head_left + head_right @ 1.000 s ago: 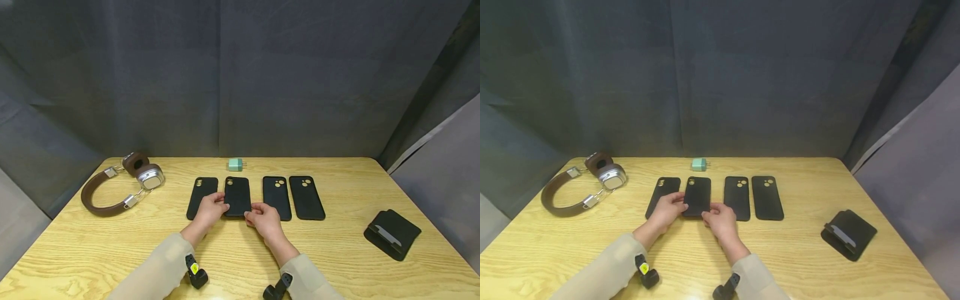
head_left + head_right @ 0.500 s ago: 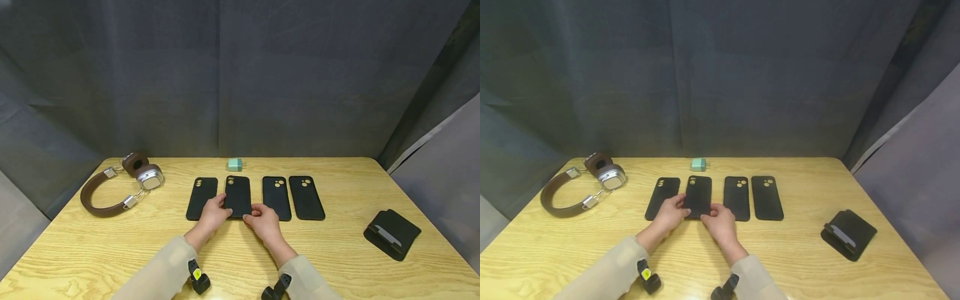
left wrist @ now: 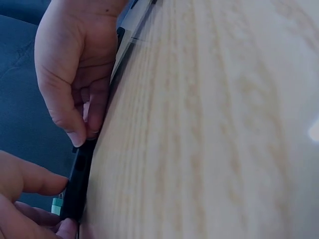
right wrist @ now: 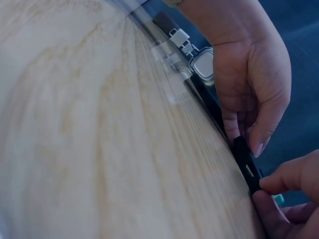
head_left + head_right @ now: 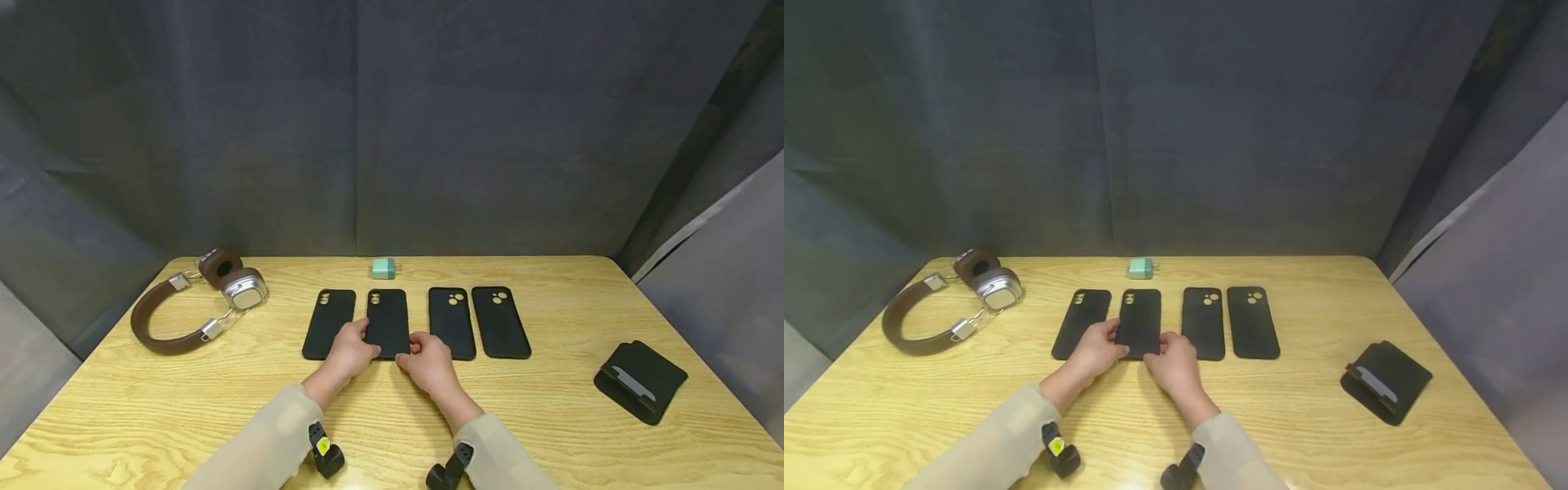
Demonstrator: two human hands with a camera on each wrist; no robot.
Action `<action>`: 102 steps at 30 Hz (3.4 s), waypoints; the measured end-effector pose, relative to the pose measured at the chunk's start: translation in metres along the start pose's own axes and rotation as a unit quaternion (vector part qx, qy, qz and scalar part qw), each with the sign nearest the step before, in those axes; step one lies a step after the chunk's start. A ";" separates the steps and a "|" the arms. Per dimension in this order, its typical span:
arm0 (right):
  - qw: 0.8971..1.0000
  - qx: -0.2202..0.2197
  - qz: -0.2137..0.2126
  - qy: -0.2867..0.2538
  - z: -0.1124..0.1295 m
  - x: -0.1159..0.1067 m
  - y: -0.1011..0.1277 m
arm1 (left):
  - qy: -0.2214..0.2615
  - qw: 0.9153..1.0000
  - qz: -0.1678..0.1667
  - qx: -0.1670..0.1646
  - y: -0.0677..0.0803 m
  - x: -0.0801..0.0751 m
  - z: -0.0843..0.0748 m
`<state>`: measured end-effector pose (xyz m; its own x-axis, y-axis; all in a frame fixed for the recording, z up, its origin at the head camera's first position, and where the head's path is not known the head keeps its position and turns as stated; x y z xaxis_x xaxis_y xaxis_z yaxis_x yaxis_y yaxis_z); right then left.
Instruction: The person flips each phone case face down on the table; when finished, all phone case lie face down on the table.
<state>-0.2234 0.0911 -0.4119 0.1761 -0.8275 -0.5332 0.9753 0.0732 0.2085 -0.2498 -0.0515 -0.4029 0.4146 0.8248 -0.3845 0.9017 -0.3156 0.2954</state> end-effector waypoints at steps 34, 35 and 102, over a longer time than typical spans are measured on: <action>0.998 -0.014 -0.025 -0.061 0.009 -0.031 0.010 | -0.028 0.991 -0.045 0.122 0.008 0.008 -0.017; 0.997 -0.013 -0.027 -0.065 0.009 -0.034 0.011 | -0.023 0.990 -0.045 0.128 0.008 0.010 -0.019; 0.989 -0.005 -0.068 0.133 -0.029 -0.076 0.027 | 0.095 0.995 -0.008 0.035 -0.037 0.070 -0.046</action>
<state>-0.2062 0.1719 -0.3894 0.0717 -0.6541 -0.7530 0.9934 -0.0212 0.1130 -0.2594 0.0394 -0.4007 0.3761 0.9016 -0.2139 0.9169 -0.3288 0.2263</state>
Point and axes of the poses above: each hand's wrist, its own y-axis away from the middle knuckle, its own x-axis out of the palm, z = x × y, the point moved 5 cm from there along -y, towards the middle knuckle, and after that the axes turned 14 degrees about z, right-handed, at the moved point
